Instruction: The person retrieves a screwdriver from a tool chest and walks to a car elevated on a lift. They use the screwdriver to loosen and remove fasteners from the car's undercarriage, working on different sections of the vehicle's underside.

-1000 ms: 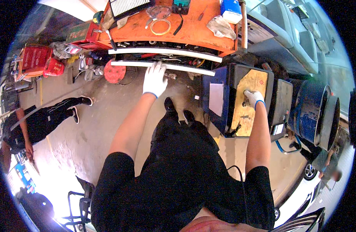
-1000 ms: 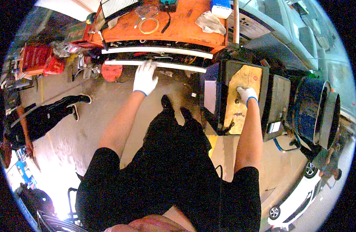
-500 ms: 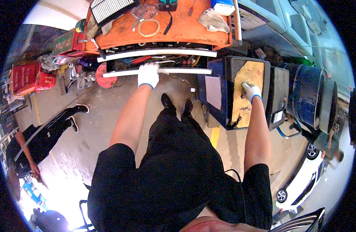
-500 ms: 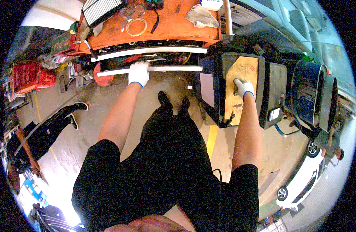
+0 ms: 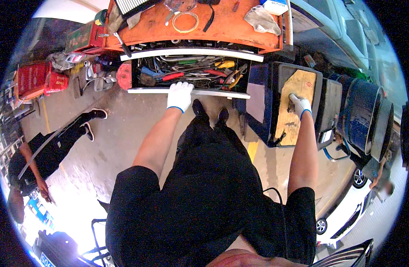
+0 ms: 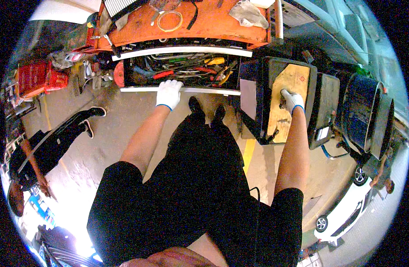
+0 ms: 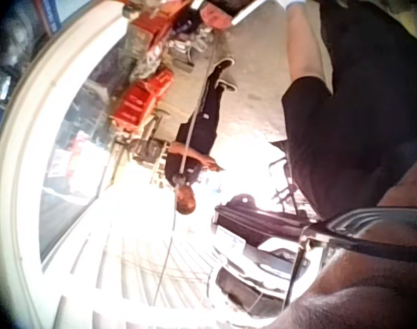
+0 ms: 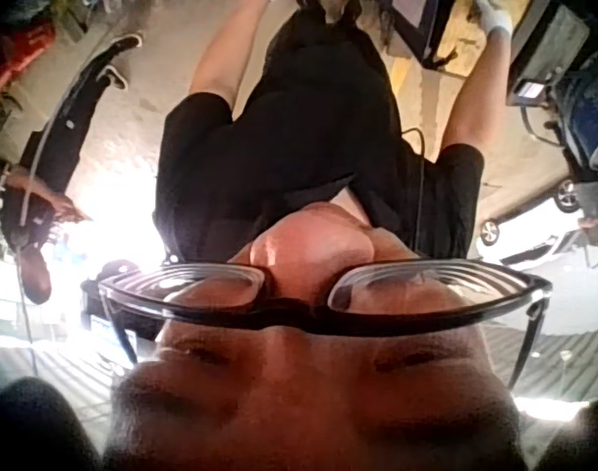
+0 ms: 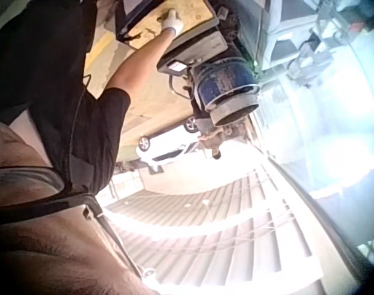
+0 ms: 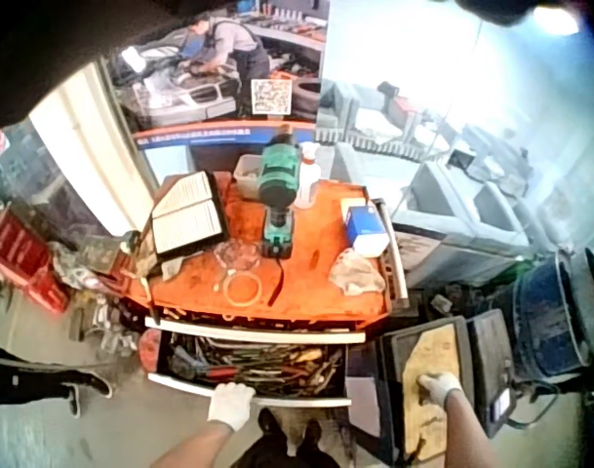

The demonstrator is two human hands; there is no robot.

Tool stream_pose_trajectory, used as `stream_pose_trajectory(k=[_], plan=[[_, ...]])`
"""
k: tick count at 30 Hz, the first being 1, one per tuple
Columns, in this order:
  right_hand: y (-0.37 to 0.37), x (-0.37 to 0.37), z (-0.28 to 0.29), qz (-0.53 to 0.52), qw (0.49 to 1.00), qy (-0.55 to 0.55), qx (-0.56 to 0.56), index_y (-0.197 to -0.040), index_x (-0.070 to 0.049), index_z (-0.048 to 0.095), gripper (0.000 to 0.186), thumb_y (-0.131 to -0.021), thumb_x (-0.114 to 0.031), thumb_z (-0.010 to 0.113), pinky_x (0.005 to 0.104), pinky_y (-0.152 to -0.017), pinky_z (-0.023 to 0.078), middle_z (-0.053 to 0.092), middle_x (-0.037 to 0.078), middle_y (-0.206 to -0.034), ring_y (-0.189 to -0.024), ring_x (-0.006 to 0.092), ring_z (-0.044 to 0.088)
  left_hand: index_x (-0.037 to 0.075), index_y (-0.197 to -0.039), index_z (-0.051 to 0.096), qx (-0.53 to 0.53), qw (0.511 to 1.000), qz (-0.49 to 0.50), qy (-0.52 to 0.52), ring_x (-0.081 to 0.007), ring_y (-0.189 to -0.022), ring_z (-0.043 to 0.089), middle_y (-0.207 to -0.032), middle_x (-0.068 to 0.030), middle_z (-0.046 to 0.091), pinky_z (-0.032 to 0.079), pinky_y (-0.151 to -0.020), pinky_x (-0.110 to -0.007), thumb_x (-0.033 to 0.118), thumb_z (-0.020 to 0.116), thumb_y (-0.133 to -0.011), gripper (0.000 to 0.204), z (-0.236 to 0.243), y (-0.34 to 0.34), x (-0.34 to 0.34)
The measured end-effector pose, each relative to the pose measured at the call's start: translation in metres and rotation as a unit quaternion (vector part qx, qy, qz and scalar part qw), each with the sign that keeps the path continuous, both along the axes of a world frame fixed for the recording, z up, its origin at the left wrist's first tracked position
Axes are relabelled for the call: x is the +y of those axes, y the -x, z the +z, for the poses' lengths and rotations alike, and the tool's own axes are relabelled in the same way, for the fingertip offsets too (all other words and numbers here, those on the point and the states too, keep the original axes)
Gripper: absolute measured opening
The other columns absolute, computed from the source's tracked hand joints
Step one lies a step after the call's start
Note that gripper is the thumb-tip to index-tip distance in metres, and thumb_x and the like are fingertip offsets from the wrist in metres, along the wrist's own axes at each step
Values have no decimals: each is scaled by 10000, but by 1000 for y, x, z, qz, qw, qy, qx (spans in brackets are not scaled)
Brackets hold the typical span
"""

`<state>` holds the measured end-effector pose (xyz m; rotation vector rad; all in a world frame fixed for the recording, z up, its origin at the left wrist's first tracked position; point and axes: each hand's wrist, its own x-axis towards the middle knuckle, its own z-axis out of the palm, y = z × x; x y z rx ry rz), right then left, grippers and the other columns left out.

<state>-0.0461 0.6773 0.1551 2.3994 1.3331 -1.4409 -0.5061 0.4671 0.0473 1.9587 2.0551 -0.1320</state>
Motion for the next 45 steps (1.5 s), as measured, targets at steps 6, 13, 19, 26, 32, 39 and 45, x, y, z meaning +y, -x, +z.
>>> stream_pose_trajectory(k=[6,13,19,26,32,39,45], plan=[[1,6,0,32,999,8,-33,-1062,-9,726,422,-953,-416,725,354,-598,499,690,78,-847,-665,178,638,153,-1129,689,-18,1000,-13,2,-278,-1038,646,-1046,-81,682,481,-898,-453,201,661,-877,258,2,6,3],[-4,-2,-5,-8,1000,-1,4,-1026,-27,720,379,-955,-399,731,338,-602,503,682,56,-845,-677,179,634,91,-1099,714,-123,992,20,-22,-342,-1075,637,-1128,-126,689,487,-940,-483,414,639,-949,365,24,0,15],[-17,0,-14,52,998,-12,18,-1088,-36,707,391,-952,-402,722,353,-632,515,689,65,-919,-719,196,649,95,-1091,707,-179,970,6,-167,-348,-1093,640,-1140,-134,698,495,-969,-484,320,650,-935,280,32,-18,-24],[-59,9,-62,272,961,-36,22,-1207,-51,671,452,-941,-414,701,387,-724,542,691,89,-1074,-817,244,677,66,-980,766,-165,955,180,169,-386,-986,709,-1048,-211,729,582,-891,-489,303,628,-854,302,66,-23,-155],[-119,46,-92,374,926,-14,-56,-1308,-63,640,524,-932,-425,683,416,-803,566,692,109,-1207,-902,285,701,105,-1146,778,-179,788,486,333,-332,-1140,710,-1238,-159,731,563,-970,-463,309,624,-862,382,-6,-94,-339],[-147,100,-150,461,876,49,-135,-1354,-48,632,532,-960,-407,635,434,-803,584,720,133,-1188,-934,315,719,72,-1189,758,-226,624,702,258,-375,-1183,678,-1266,-193,711,536,-1006,-457,360,579,-882,458,4,-239,-492],[-126,71,-93,612,782,-79,-87,-1063,47,734,491,-970,-424,629,411,-645,559,715,128,-859,-754,273,684,64,-1195,751,-272,548,763,211,-398,-1192,663,-1280,-204,701,521,-1021,-463,413,558,-892,501,-14,-340,-514]])
